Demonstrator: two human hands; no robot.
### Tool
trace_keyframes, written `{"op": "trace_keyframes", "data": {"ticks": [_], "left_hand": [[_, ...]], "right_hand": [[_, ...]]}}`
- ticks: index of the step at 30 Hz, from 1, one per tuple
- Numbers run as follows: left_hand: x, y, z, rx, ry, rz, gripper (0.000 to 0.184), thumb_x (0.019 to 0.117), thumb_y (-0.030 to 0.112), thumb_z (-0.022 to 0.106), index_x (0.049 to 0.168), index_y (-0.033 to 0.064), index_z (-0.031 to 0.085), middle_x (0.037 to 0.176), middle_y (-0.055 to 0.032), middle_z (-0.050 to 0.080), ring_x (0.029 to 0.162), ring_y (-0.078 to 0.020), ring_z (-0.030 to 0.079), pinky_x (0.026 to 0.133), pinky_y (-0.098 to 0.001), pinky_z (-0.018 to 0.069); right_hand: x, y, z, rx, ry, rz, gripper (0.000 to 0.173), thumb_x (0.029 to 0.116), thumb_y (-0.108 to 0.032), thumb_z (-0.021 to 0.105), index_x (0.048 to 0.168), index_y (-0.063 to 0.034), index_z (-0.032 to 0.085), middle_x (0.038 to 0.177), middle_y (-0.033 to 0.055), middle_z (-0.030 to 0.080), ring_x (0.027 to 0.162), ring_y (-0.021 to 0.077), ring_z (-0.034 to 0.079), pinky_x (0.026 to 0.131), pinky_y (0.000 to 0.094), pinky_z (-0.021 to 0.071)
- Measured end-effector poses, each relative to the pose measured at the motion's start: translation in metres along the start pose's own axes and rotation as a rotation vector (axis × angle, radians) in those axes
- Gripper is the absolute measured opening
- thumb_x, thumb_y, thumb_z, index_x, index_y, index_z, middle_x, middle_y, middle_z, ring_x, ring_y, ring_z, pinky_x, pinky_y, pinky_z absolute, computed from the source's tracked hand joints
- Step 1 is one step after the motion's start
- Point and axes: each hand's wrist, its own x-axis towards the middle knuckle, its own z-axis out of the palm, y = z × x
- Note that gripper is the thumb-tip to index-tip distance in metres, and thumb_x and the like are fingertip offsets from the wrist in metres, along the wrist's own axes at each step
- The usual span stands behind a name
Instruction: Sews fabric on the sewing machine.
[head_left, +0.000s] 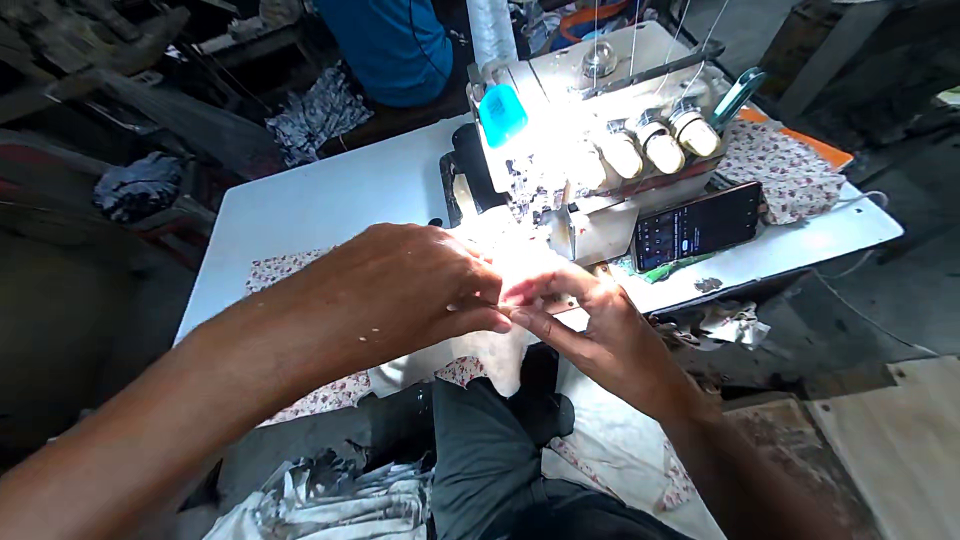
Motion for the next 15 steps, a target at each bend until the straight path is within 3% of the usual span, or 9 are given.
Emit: {"op": "trace_keyframes", "data": {"ticks": [2,4,5,7,9,11,13,14,15], "left_hand": [[-0.007,-0.004,-0.013,0.002,0.001,-0.068,0.039,0.0977,0.053,0.052,0.075,0.0244,0.065,0.073,0.0102,0.06,0.063,-0.0036,0.058,0.052,-0.026,0.0454],[-0.016,-0.011,-0.022,0.091,0.0,-0.181,0.045,0.097,0.059,0.048,0.073,0.023,0.059,0.069,0.0082,0.052,0.058,-0.0078,0.054,0.048,-0.0309,0.0411],[-0.019,-0.015,-0.026,0.148,-0.018,-0.246,0.049,0.097,0.062,0.046,0.075,0.0207,0.061,0.07,0.005,0.051,0.058,-0.0123,0.055,0.047,-0.0355,0.0408],[-0.024,-0.021,-0.028,0.178,-0.045,-0.326,0.05,0.0978,0.062,0.047,0.082,0.0193,0.068,0.074,0.0021,0.057,0.06,-0.0167,0.059,0.05,-0.0408,0.0431],[-0.025,-0.023,-0.026,0.094,0.015,-0.277,0.043,0.0961,0.059,0.051,0.078,0.0227,0.066,0.079,0.008,0.056,0.062,-0.0072,0.054,0.052,-0.0312,0.0412],[-0.022,-0.02,-0.025,-0.011,0.091,-0.222,0.036,0.0948,0.056,0.055,0.076,0.0269,0.065,0.082,0.0149,0.057,0.063,0.0046,0.048,0.052,-0.017,0.0379],[-0.023,-0.016,-0.024,0.092,0.086,-0.257,0.036,0.0945,0.053,0.054,0.077,0.0233,0.063,0.076,0.0091,0.054,0.061,-0.006,0.052,0.052,-0.0293,0.039],[-0.026,-0.017,-0.023,0.144,0.066,-0.284,0.034,0.0953,0.049,0.055,0.081,0.0195,0.065,0.074,0.0038,0.055,0.061,-0.014,0.056,0.051,-0.0372,0.0409],[-0.03,-0.02,-0.022,0.17,0.04,-0.319,0.031,0.097,0.045,0.058,0.088,0.018,0.07,0.076,0.0003,0.06,0.063,-0.0196,0.061,0.052,-0.0428,0.0441]], "right_hand": [[-0.001,0.001,0.002,-0.01,0.08,0.089,0.024,0.0952,-0.016,0.071,0.117,-0.0072,0.066,0.11,0.0016,0.069,0.101,0.0052,0.067,0.088,0.0226,0.0567],[-0.006,0.01,0.003,0.001,0.055,0.235,0.025,0.0976,-0.017,0.069,0.12,-0.0086,0.061,0.11,0.0024,0.067,0.091,0.0041,0.069,0.078,0.0217,0.0604],[-0.011,0.015,0.006,0.027,-0.031,0.325,0.023,0.0995,-0.018,0.066,0.12,-0.0083,0.061,0.108,0.0038,0.068,0.082,0.006,0.068,0.07,0.0237,0.0595],[-0.018,0.026,0.018,0.092,-0.325,0.437,0.031,0.1043,-0.024,0.058,0.13,-0.0061,0.06,0.118,0.0095,0.068,0.084,0.0128,0.072,0.071,0.0299,0.0615],[-0.018,0.03,0.045,0.117,-0.421,0.354,0.043,0.1043,-0.026,0.058,0.141,-0.0038,0.055,0.129,0.0151,0.064,0.094,0.017,0.071,0.081,0.0326,0.0604],[-0.016,0.031,0.083,0.094,-0.228,0.122,0.047,0.1003,-0.02,0.064,0.14,0.0044,0.055,0.13,0.022,0.063,0.108,0.0226,0.069,0.093,0.0346,0.0577],[-0.01,0.033,0.114,0.022,-0.095,-0.059,0.035,0.0943,-0.01,0.068,0.124,0.0084,0.064,0.13,0.0286,0.061,0.111,0.0319,0.068,0.094,0.0376,0.0574],[-0.008,0.036,0.122,-0.033,-0.094,-0.11,0.028,0.0926,-0.009,0.069,0.116,0.0061,0.069,0.127,0.0286,0.063,0.111,0.0354,0.068,0.094,0.0403,0.0571],[-0.006,0.04,0.123,-0.08,-0.156,-0.12,0.025,0.0947,-0.011,0.067,0.115,0.0026,0.071,0.127,0.0265,0.064,0.114,0.0364,0.067,0.095,0.0427,0.0565]]}}
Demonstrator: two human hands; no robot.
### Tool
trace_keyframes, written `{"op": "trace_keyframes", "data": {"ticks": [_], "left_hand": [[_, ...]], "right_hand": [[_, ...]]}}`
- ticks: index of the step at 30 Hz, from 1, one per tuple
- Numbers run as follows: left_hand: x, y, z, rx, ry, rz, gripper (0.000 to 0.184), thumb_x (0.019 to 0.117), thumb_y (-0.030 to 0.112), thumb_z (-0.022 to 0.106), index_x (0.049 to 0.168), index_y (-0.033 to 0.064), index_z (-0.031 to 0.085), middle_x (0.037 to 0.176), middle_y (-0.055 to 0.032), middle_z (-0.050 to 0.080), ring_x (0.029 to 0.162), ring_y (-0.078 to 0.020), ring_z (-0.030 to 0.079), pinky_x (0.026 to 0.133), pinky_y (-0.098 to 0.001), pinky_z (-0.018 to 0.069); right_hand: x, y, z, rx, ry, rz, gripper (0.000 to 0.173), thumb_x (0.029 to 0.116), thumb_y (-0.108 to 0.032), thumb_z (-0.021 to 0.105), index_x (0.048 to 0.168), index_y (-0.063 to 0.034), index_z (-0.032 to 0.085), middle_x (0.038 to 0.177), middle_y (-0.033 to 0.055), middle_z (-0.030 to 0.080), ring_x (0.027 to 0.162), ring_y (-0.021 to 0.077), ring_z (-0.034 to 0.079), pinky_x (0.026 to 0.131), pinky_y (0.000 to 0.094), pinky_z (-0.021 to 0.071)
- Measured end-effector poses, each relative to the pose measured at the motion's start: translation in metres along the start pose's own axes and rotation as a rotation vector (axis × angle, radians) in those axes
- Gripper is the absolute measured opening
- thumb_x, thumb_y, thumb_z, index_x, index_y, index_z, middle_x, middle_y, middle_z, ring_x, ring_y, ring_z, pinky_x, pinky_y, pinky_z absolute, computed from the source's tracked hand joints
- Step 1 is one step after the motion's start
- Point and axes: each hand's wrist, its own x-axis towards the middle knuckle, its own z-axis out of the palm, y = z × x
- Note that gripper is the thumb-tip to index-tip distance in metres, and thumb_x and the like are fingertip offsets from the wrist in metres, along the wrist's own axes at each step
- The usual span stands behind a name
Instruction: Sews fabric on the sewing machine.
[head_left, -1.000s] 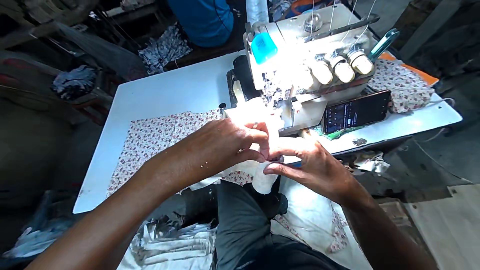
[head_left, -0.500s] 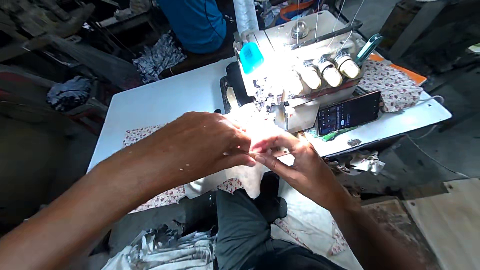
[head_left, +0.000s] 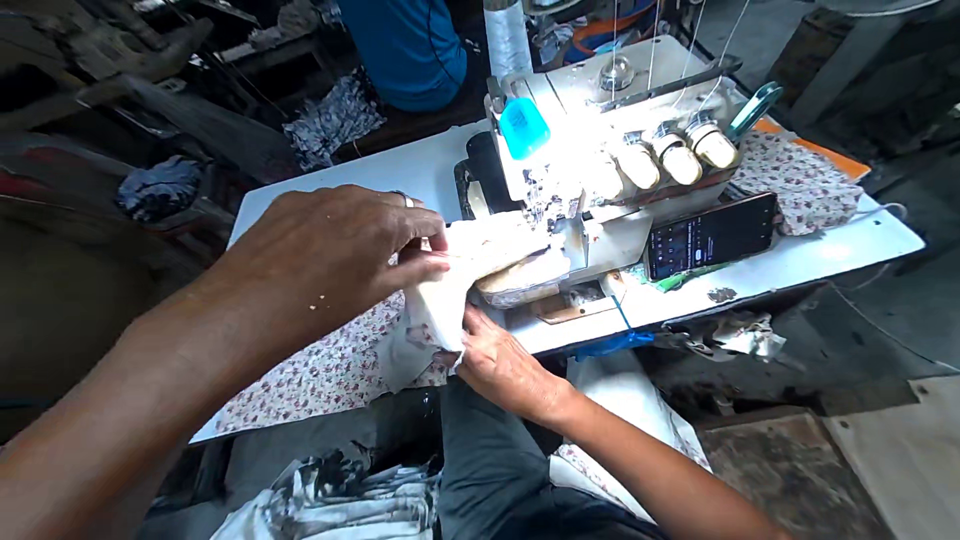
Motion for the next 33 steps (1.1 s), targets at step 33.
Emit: {"op": "trace_keyframes", "data": {"ticks": [33], "left_hand": [[-0.02,0.008,0.035,-0.046,0.158,0.042,0.027,0.0964,0.033,0.053,0.09,0.0145,0.073,0.086,-0.0031,0.063,0.066,-0.0192,0.062,0.052,-0.0366,0.0457]], "right_hand": [[0.022,0.02,-0.087,-0.389,0.341,-0.153,0.015,0.0971,-0.019,0.069,0.099,-0.0064,0.077,0.095,0.0097,0.073,0.092,0.0229,0.068,0.085,0.0377,0.0507]]}}
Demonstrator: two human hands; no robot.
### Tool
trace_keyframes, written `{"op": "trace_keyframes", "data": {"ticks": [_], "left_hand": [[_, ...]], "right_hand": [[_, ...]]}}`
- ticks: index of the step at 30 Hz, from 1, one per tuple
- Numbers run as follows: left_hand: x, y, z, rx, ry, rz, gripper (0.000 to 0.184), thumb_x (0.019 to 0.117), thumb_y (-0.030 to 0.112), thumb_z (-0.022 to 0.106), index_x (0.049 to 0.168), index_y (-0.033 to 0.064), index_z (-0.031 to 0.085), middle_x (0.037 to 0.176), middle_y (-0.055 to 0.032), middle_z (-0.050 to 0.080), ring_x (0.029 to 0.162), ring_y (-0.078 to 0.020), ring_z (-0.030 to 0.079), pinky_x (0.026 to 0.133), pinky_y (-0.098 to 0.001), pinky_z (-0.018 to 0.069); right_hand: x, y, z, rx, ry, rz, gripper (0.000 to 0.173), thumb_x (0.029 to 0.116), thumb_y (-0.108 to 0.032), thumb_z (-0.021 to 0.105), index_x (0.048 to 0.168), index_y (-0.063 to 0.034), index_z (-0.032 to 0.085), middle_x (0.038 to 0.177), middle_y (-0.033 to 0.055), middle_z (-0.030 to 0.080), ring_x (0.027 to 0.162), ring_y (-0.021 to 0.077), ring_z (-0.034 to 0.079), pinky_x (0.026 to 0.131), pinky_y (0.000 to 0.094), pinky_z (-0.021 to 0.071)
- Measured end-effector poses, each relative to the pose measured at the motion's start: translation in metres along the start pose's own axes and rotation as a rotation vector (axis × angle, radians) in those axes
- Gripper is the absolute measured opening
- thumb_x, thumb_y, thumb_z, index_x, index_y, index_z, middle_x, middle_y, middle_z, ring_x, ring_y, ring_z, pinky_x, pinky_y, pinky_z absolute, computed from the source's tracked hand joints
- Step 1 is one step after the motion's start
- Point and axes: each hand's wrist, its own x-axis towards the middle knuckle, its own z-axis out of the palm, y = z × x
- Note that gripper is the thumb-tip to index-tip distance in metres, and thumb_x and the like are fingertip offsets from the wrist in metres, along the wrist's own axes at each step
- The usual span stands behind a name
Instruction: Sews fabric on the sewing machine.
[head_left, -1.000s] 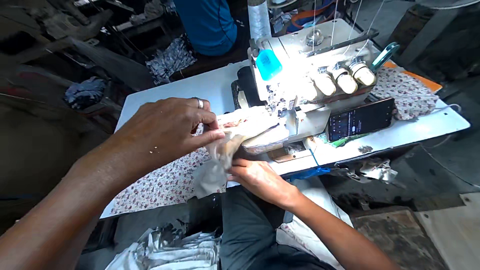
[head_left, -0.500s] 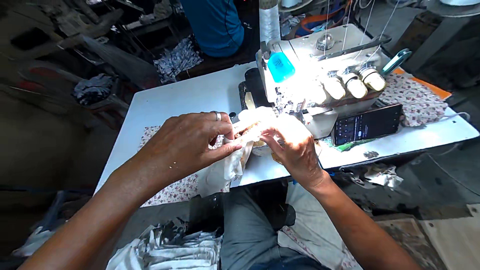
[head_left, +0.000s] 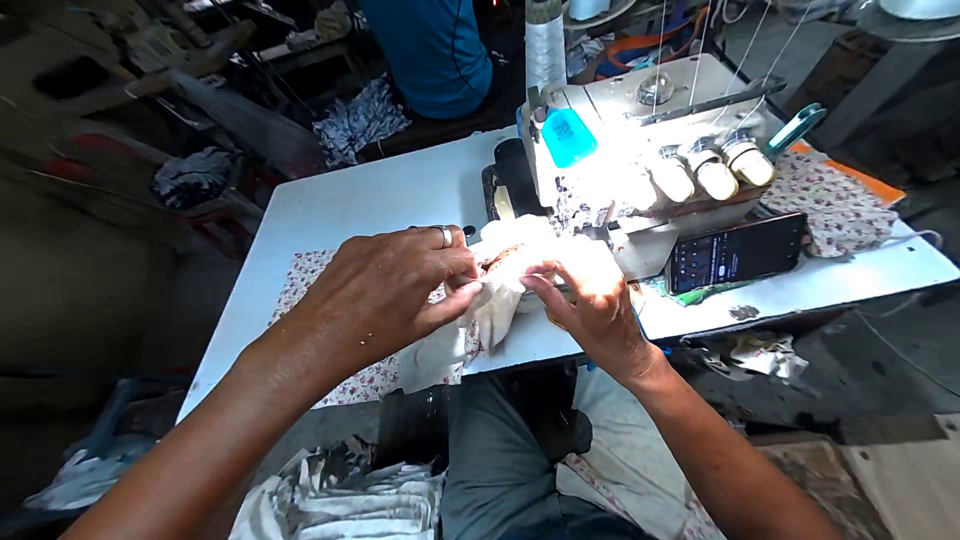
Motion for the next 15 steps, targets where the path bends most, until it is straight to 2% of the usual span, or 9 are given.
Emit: {"op": "trace_keyframes", "data": {"ticks": [2,4,7,9,15], "left_hand": [[-0.001,0.002,-0.001,-0.033,-0.009,-0.022,0.028,0.0936,0.036,0.052,0.089,0.0172,0.071,0.094,0.0,0.066,0.071,-0.0149,0.062,0.055,-0.0342,0.0462],[-0.001,0.003,-0.001,-0.039,0.002,-0.029,0.028,0.0927,0.04,0.052,0.089,0.0181,0.07,0.094,0.002,0.065,0.07,-0.013,0.061,0.054,-0.0326,0.0444],[0.0,0.002,0.002,-0.005,0.019,-0.023,0.037,0.0948,0.05,0.055,0.09,0.0158,0.069,0.092,-0.0008,0.065,0.068,-0.0164,0.062,0.053,-0.0348,0.0448],[0.0,0.001,0.004,0.009,0.028,-0.025,0.038,0.0978,0.05,0.054,0.089,0.0159,0.069,0.091,-0.0005,0.065,0.067,-0.0159,0.061,0.053,-0.0339,0.0439],[-0.001,0.003,0.003,-0.012,0.044,-0.023,0.038,0.0989,0.049,0.052,0.086,0.0182,0.069,0.09,0.0028,0.065,0.067,-0.0121,0.06,0.054,-0.031,0.0424]], "right_hand": [[-0.002,0.004,-0.001,-0.039,0.006,0.003,0.016,0.0971,-0.021,0.069,0.1,-0.007,0.078,0.096,0.01,0.073,0.092,0.0234,0.068,0.087,0.0387,0.0502],[-0.004,0.011,-0.004,-0.081,-0.002,0.006,0.015,0.0972,-0.02,0.069,0.102,-0.0081,0.078,0.099,0.01,0.074,0.097,0.0248,0.068,0.091,0.04,0.0505],[-0.008,0.017,-0.006,-0.097,0.018,0.022,0.013,0.0957,-0.016,0.07,0.098,-0.0066,0.078,0.096,0.0109,0.074,0.096,0.0258,0.069,0.088,0.0406,0.0512],[-0.01,0.018,-0.008,-0.07,0.039,0.035,0.013,0.0954,-0.015,0.07,0.097,-0.0051,0.078,0.094,0.0109,0.073,0.093,0.0243,0.068,0.086,0.04,0.0513],[-0.012,0.02,-0.008,-0.039,0.048,0.054,0.012,0.0957,-0.013,0.069,0.098,-0.0051,0.078,0.095,0.0106,0.073,0.094,0.0236,0.068,0.087,0.0387,0.051]]}}
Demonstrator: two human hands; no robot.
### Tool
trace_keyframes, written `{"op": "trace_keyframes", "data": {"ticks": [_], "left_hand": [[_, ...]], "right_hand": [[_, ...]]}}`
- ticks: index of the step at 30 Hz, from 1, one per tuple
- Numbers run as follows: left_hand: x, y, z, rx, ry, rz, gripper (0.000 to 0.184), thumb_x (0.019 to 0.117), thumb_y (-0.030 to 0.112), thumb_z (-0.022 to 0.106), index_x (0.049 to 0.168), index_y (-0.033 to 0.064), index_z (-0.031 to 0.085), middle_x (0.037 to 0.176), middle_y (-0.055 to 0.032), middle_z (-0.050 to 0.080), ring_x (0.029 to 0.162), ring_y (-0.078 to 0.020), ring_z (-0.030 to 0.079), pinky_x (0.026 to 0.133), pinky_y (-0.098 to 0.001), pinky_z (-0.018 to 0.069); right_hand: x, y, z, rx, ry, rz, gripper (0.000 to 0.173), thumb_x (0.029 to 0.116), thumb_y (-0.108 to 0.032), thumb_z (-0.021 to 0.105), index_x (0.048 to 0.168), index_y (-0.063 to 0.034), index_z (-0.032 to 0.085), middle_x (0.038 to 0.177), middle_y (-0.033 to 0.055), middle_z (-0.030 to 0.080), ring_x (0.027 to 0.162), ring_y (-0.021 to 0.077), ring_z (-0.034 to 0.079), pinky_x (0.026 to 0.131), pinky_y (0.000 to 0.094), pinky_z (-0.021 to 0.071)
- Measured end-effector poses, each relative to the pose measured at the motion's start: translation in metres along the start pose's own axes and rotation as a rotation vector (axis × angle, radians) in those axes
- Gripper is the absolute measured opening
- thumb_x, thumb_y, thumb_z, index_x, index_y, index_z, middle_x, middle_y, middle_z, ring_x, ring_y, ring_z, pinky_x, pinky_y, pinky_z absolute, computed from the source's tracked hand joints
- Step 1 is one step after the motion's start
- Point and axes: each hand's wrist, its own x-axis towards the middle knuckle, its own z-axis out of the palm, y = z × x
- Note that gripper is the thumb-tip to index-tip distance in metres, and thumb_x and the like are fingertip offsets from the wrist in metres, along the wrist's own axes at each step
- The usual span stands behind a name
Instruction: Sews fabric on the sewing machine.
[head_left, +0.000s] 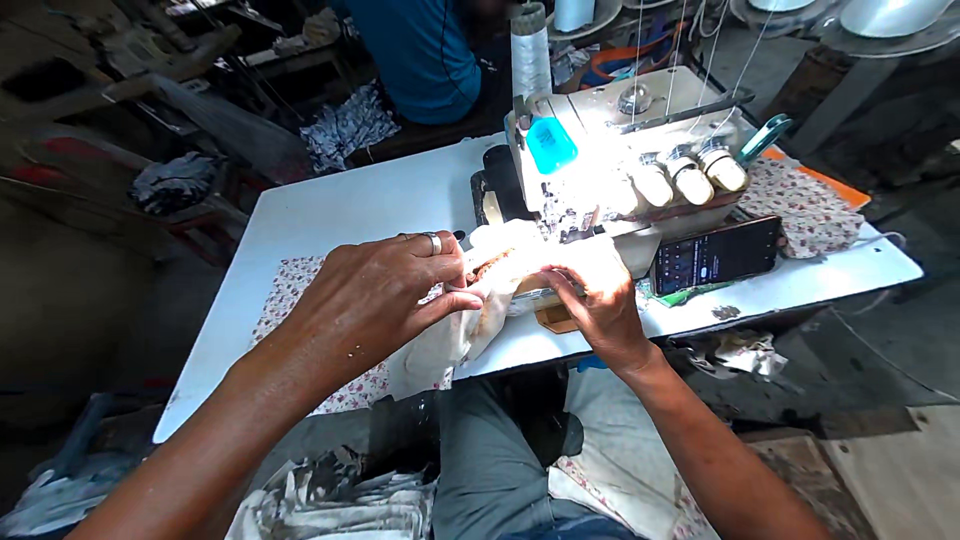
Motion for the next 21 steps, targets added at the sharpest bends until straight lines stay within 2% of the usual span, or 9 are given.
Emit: {"op": "trace_keyframes", "data": {"ticks": [7,11,13,17,18,21], "left_hand": [[-0.002,0.004,0.0,-0.058,0.005,0.033,0.033,0.0977,0.044,0.052,0.084,0.0215,0.071,0.091,0.0072,0.065,0.07,-0.0063,0.059,0.056,-0.0268,0.0446],[-0.001,0.004,0.002,-0.087,0.006,0.079,0.03,0.0955,0.042,0.055,0.083,0.0211,0.072,0.09,0.0075,0.064,0.069,-0.0047,0.058,0.055,-0.0252,0.0442],[-0.001,0.004,0.004,-0.091,0.002,0.102,0.029,0.0948,0.041,0.055,0.082,0.0209,0.071,0.088,0.0073,0.064,0.069,-0.0049,0.058,0.056,-0.0257,0.0442],[0.0,0.005,0.003,-0.064,0.008,0.119,0.032,0.0962,0.04,0.053,0.083,0.0189,0.073,0.081,0.0033,0.063,0.064,-0.0102,0.058,0.052,-0.0287,0.0422],[0.002,0.005,0.0,-0.045,0.017,0.105,0.032,0.0975,0.039,0.053,0.085,0.0181,0.074,0.082,0.0011,0.065,0.065,-0.0126,0.061,0.051,-0.0304,0.0434],[0.006,0.006,-0.007,-0.002,0.066,0.045,0.03,0.0989,0.034,0.054,0.095,0.0167,0.078,0.081,-0.0008,0.061,0.061,-0.0156,0.06,0.049,-0.0328,0.0414]], "right_hand": [[0.002,0.003,-0.002,-0.015,-0.001,0.007,0.013,0.0946,-0.014,0.071,0.099,-0.0032,0.077,0.096,0.0106,0.073,0.095,0.0234,0.068,0.089,0.0384,0.0511],[0.006,0.006,-0.005,-0.02,-0.044,-0.025,0.013,0.0958,-0.012,0.069,0.102,-0.004,0.078,0.098,0.0134,0.071,0.096,0.0274,0.066,0.088,0.0394,0.0516],[0.008,0.007,-0.008,-0.029,-0.08,-0.04,0.014,0.0959,-0.012,0.069,0.105,-0.0058,0.078,0.103,0.0144,0.07,0.1,0.0286,0.066,0.09,0.0402,0.0514],[0.01,0.008,-0.012,-0.034,-0.132,-0.044,0.014,0.0975,-0.013,0.067,0.102,-0.003,0.075,0.102,0.014,0.072,0.101,0.0287,0.067,0.092,0.0415,0.0515],[0.011,0.007,-0.013,-0.044,-0.139,-0.048,0.014,0.0981,-0.012,0.066,0.102,-0.0027,0.075,0.1,0.0137,0.072,0.1,0.0286,0.068,0.091,0.0415,0.0516],[0.01,0.007,-0.015,-0.085,-0.144,-0.084,0.015,0.0971,-0.008,0.065,0.105,-0.0042,0.077,0.1,0.0145,0.072,0.101,0.0307,0.066,0.091,0.0445,0.0493]]}}
